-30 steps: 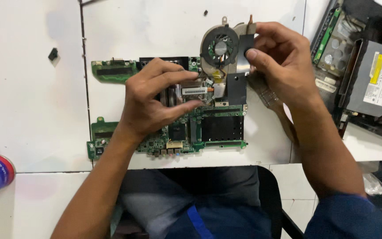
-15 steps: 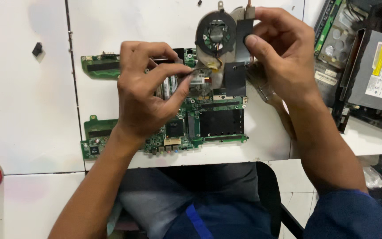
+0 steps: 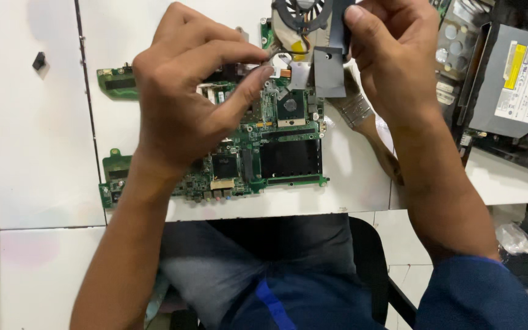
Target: The person sprays a laptop motherboard with compressed air, then uses a small brush to clean components. They flip the board over and install a cooling fan and heatsink assembly, securing it with a screwdriver.
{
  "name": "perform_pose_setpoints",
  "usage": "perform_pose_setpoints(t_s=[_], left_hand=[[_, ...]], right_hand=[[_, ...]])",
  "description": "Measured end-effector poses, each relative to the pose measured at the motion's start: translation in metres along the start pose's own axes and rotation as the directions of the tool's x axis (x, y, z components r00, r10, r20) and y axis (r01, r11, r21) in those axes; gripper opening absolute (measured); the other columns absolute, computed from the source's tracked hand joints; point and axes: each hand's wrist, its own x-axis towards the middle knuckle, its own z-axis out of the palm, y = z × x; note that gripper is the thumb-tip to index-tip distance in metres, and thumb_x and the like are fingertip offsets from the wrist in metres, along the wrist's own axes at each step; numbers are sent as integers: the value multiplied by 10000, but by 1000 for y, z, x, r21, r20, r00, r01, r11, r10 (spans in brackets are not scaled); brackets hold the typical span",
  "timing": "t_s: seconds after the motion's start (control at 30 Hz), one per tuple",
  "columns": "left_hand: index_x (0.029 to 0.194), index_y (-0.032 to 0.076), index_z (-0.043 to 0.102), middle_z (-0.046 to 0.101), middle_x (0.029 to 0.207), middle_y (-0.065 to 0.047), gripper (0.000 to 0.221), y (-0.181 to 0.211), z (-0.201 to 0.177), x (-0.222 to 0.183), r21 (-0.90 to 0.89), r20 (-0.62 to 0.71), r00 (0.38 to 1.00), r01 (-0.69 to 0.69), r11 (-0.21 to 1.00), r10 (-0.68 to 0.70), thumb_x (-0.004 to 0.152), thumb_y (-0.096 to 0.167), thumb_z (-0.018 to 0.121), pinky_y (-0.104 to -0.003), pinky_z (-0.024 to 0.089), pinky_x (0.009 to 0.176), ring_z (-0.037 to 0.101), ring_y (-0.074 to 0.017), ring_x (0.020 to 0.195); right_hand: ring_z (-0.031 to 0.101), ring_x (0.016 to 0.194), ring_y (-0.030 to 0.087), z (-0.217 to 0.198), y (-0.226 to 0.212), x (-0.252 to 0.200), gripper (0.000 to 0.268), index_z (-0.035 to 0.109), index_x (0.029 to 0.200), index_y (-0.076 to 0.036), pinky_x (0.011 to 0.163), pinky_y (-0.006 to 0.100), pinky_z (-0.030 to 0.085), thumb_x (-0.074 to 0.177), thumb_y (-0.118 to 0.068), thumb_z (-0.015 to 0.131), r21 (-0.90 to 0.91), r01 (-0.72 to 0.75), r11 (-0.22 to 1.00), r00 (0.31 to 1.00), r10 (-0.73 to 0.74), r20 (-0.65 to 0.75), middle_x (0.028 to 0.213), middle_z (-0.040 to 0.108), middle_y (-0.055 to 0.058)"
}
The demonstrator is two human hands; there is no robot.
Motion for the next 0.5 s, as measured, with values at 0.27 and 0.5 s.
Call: perform_pose_setpoints(t_s=[0.27, 0.5], left_hand=[[1032, -29, 800, 796, 993, -150, 128, -14, 0, -22, -71, 85, 991, 109, 992, -102, 1012, 20, 916, -433, 495, 866, 668, -290, 899], [1029, -2, 804, 810, 955, -136, 84, -2, 0, -18, -85, 104, 970, 229, 970, -220, 954, -33, 828, -347, 580, 753, 686, -247, 871]], right_hand=[[638, 805, 122, 5, -3, -1, 224, 630, 1371, 0, 783, 260, 575, 1150, -32, 636, -348, 5, 937, 994, 34, 107, 955, 657, 51], [602, 888, 60, 8, -4, -3, 308, 635, 1435, -23, 783, 192, 506, 1130, -57, 667, -363, -81, 928, 988, 123, 93, 991, 644, -7]])
